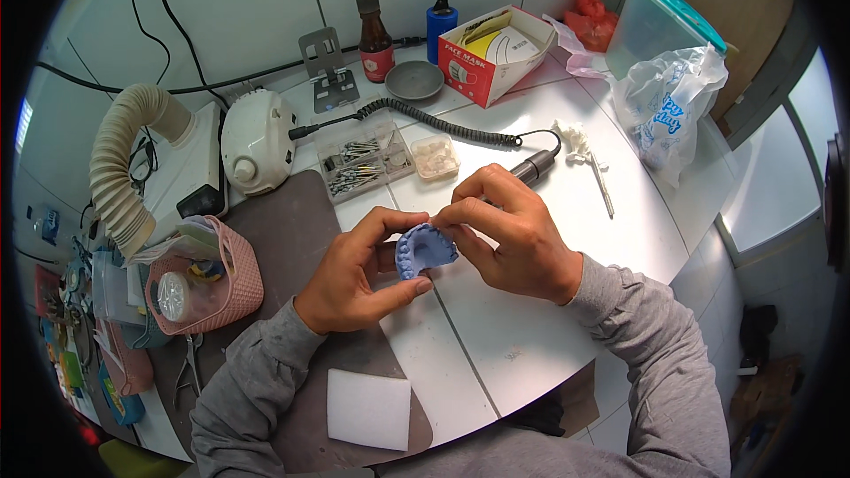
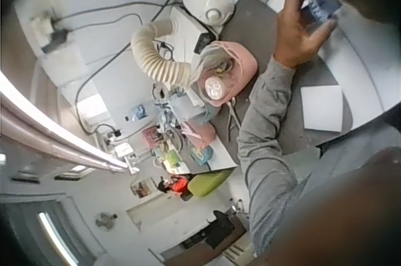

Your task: The dental technician trims a plaster dental mold using a handpiece and then cleans/refines it with a small brush and a probe.

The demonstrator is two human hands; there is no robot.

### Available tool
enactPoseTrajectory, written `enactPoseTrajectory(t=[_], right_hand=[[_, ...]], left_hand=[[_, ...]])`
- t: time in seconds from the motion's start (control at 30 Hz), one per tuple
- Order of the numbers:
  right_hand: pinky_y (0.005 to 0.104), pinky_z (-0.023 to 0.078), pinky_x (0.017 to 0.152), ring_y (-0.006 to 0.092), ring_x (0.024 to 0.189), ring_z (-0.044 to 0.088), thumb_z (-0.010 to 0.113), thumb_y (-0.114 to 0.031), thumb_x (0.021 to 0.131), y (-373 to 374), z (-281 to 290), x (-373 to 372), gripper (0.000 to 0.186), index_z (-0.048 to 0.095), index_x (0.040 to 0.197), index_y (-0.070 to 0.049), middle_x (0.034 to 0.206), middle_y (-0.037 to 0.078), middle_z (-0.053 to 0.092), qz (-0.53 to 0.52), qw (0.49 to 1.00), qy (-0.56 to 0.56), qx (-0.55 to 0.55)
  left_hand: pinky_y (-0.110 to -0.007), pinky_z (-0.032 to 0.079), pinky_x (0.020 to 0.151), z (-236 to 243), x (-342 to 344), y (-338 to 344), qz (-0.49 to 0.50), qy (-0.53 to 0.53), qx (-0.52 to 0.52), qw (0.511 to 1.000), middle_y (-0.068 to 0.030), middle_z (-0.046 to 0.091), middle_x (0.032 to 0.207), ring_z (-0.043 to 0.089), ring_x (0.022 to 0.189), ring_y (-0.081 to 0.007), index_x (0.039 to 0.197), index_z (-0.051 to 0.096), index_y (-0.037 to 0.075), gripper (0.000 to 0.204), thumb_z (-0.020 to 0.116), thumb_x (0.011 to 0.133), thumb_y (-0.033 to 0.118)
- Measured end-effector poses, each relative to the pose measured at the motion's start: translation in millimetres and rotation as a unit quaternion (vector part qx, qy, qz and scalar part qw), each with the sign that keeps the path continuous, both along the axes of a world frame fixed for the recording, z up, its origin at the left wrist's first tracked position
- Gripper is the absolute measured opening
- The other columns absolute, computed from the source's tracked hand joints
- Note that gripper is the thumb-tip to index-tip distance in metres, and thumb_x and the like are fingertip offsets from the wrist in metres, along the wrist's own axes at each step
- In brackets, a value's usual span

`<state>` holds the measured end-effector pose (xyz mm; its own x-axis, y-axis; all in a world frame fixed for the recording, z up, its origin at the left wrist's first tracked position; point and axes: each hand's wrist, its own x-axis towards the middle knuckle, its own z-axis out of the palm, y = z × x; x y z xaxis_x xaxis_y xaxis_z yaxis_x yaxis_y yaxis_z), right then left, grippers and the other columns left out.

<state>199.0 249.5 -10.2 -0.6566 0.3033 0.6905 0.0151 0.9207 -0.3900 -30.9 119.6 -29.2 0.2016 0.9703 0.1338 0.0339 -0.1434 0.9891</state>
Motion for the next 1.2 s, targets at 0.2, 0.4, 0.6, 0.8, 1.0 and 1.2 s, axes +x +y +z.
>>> enactPoseTrajectory(t=[0.2, 0.4, 0.6, 0.8, 1.0, 1.2], right_hand=[[0.0344, 0.059, 0.072, 0.0233, 0.088, 0.073, 0.090, 0.008, 0.082, -2.0, 1.1, 0.1, 0.029, 0.083, 0.106, -0.005, 0.096, 0.008, 0.073, 0.008, 0.999, 0.039, -0.029], [0.0370, 0.059, 0.071, 0.0247, 0.086, 0.072, 0.091, 0.004, 0.082, -6.7, 3.2, 3.0, 0.025, 0.081, 0.102, -0.006, 0.096, 0.008, 0.073, 0.032, 0.999, 0.030, -0.026], [0.0367, 0.059, 0.070, 0.0242, 0.086, 0.072, 0.091, 0.004, 0.082, -7.9, 1.8, 1.9, 0.024, 0.081, 0.101, -0.005, 0.096, 0.008, 0.072, 0.031, 0.999, 0.029, -0.026], [0.0361, 0.059, 0.069, 0.0240, 0.084, 0.072, 0.091, 0.003, 0.083, -7.9, 1.2, 2.3, 0.024, 0.081, 0.103, -0.005, 0.095, 0.008, 0.072, 0.031, 0.999, 0.031, -0.032], [0.0363, 0.059, 0.069, 0.0242, 0.085, 0.072, 0.091, 0.003, 0.083, -7.4, 0.7, 2.0, 0.024, 0.081, 0.103, -0.004, 0.096, 0.008, 0.072, 0.033, 0.999, 0.028, -0.030], [0.0369, 0.060, 0.070, 0.0253, 0.086, 0.072, 0.091, 0.004, 0.083, -6.6, 0.1, 2.1, 0.024, 0.080, 0.103, -0.004, 0.096, 0.009, 0.072, 0.037, 0.999, 0.022, -0.031]], left_hand=[[-0.041, 0.058, 0.122, -9.0, -0.1, 2.7, 0.009, 0.013, 0.059, 0.998, -0.0177, 0.057, 0.155, 0.067, 0.141, -0.0262, 0.150, 0.049, 0.000, 0.073, 0.093, 0.091, -0.001], [-0.043, 0.060, 0.120, -12.2, 2.0, 4.1, 0.026, 0.035, 0.104, 0.994, -0.0199, 0.057, 0.157, 0.067, 0.142, -0.0291, 0.146, 0.050, 0.004, 0.075, 0.097, 0.087, 0.001], [-0.042, 0.063, 0.117, -13.2, 2.5, 4.0, 0.031, 0.053, 0.110, 0.992, -0.0209, 0.057, 0.157, 0.068, 0.141, -0.0295, 0.144, 0.050, 0.004, 0.074, 0.097, 0.086, 0.002], [-0.042, 0.063, 0.117, -12.0, 2.7, 4.1, 0.029, 0.065, 0.116, 0.991, -0.0206, 0.057, 0.156, 0.068, 0.140, -0.0291, 0.143, 0.050, 0.004, 0.074, 0.098, 0.086, 0.002], [-0.042, 0.062, 0.118, -12.3, 2.3, 4.1, 0.026, 0.065, 0.113, 0.991, -0.0199, 0.057, 0.156, 0.067, 0.141, -0.0286, 0.143, 0.051, 0.005, 0.074, 0.098, 0.086, 0.002], [-0.041, 0.062, 0.118, -11.0, 2.1, 3.8, 0.025, 0.070, 0.116, 0.990, -0.0197, 0.057, 0.155, 0.066, 0.142, -0.0284, 0.143, 0.051, 0.005, 0.073, 0.097, 0.086, 0.002]])
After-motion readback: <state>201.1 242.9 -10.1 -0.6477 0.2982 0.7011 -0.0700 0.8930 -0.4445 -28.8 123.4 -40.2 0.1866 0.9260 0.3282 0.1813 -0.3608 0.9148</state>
